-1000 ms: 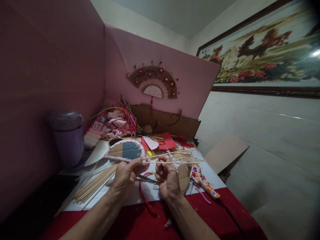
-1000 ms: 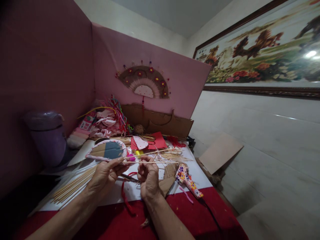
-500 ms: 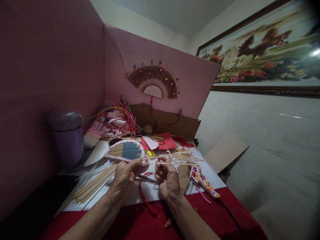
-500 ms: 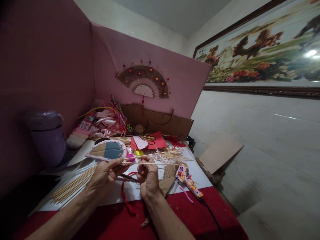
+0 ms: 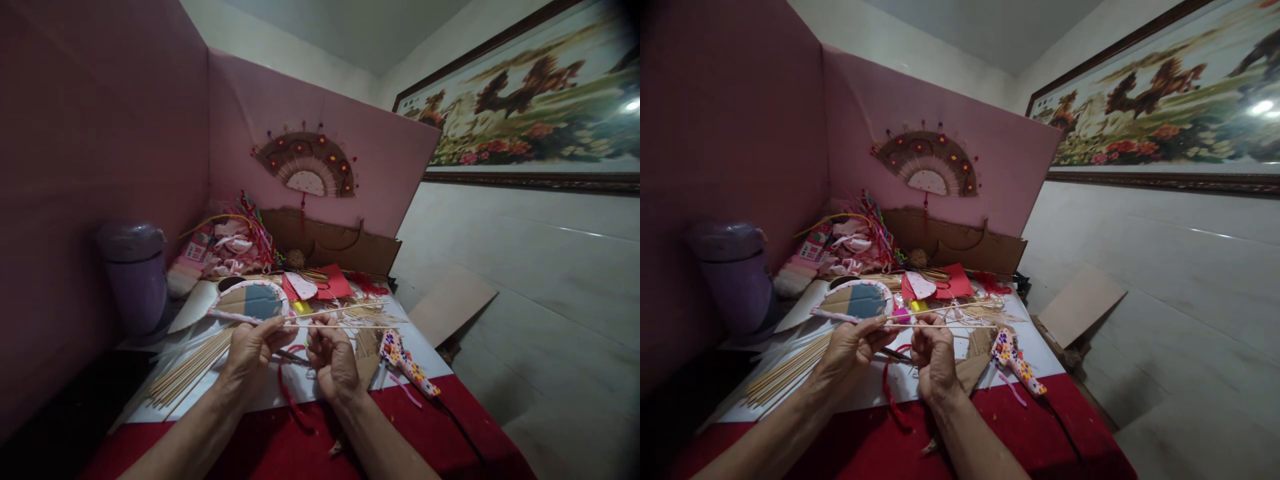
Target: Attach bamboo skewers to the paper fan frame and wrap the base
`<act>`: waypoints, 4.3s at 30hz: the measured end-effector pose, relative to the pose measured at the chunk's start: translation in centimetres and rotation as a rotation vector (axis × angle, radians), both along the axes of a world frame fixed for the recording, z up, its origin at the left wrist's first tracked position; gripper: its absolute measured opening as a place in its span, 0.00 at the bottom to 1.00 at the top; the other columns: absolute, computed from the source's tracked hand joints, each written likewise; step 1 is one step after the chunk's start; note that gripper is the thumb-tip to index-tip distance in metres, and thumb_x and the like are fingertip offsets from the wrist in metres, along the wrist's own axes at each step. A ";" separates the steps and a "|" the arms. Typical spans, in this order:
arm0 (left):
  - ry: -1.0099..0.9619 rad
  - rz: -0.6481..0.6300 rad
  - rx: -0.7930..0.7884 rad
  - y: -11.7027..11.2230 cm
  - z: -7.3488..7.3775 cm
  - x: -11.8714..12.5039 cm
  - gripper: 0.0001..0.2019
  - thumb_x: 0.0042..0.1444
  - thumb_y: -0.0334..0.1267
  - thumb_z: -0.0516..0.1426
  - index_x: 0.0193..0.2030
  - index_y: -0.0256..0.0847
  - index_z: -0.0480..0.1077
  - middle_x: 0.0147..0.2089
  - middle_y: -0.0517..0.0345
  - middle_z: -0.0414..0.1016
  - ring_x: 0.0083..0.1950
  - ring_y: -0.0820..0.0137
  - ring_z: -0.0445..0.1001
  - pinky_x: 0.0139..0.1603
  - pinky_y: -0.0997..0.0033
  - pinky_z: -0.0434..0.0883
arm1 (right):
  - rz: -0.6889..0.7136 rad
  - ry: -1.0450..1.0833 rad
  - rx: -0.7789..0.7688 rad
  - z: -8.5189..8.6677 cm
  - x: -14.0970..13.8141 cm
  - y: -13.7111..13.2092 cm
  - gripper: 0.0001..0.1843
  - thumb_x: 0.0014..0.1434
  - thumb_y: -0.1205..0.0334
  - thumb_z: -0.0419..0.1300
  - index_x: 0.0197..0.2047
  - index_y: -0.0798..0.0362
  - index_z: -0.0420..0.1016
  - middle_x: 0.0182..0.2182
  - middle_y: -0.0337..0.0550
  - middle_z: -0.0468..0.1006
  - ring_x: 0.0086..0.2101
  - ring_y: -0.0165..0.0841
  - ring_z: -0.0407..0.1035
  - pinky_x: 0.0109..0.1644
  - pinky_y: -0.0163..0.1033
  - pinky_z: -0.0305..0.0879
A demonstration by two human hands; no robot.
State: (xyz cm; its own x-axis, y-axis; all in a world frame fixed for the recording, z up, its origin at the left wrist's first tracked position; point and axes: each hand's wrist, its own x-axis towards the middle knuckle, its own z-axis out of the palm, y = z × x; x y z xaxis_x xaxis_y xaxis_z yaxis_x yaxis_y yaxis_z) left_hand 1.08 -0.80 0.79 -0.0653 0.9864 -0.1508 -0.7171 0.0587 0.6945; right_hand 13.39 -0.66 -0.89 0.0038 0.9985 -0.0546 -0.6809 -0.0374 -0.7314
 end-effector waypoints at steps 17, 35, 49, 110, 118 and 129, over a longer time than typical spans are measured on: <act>0.045 0.050 0.074 0.1 -0.5 -0.1 0.08 0.37 0.29 0.66 0.21 0.30 0.71 0.22 0.50 0.77 0.25 0.66 0.77 0.31 0.70 0.75 | 0.155 -0.140 0.184 -0.6 -1.0 -0.7 0.17 0.42 0.63 0.68 0.37 0.53 0.70 0.28 0.34 0.68 0.18 0.19 0.50 0.16 0.25 0.41; 0.193 0.061 0.158 -0.3 -1.1 0.2 0.10 0.36 0.35 0.67 0.24 0.30 0.75 0.25 0.50 0.78 0.27 0.66 0.77 0.35 0.67 0.75 | -0.104 -0.188 0.235 -1.4 -1.4 0.0 0.13 0.46 0.60 0.66 0.28 0.53 0.65 0.14 0.27 0.60 0.15 0.20 0.49 0.17 0.27 0.45; 0.158 0.052 0.140 -0.2 -1.4 0.2 0.11 0.36 0.36 0.68 0.24 0.29 0.75 0.26 0.48 0.79 0.28 0.65 0.77 0.35 0.68 0.75 | -0.148 -0.243 0.267 -2.0 -1.5 0.4 0.14 0.47 0.59 0.67 0.29 0.54 0.65 0.16 0.27 0.62 0.15 0.19 0.49 0.16 0.29 0.43; 0.105 0.067 0.094 -0.1 -1.2 0.2 0.11 0.33 0.32 0.68 0.23 0.29 0.74 0.24 0.49 0.78 0.27 0.65 0.77 0.32 0.69 0.76 | -0.155 -0.296 0.273 -2.2 -1.6 0.8 0.14 0.45 0.57 0.67 0.28 0.54 0.65 0.18 0.31 0.65 0.19 0.23 0.56 0.21 0.30 0.51; 0.100 0.061 0.090 -0.1 -1.2 0.2 0.10 0.34 0.32 0.68 0.22 0.30 0.73 0.24 0.49 0.78 0.27 0.66 0.77 0.33 0.69 0.76 | -0.152 -0.301 0.270 -2.2 -1.6 0.8 0.15 0.46 0.57 0.66 0.28 0.53 0.65 0.15 0.28 0.60 0.16 0.22 0.50 0.19 0.31 0.46; 0.093 0.063 0.086 0.0 -1.4 0.2 0.10 0.33 0.32 0.68 0.22 0.29 0.73 0.24 0.50 0.78 0.27 0.66 0.77 0.33 0.68 0.76 | -0.152 -0.281 0.279 -2.2 -1.6 0.8 0.14 0.45 0.58 0.67 0.28 0.54 0.65 0.17 0.30 0.64 0.18 0.22 0.54 0.21 0.30 0.51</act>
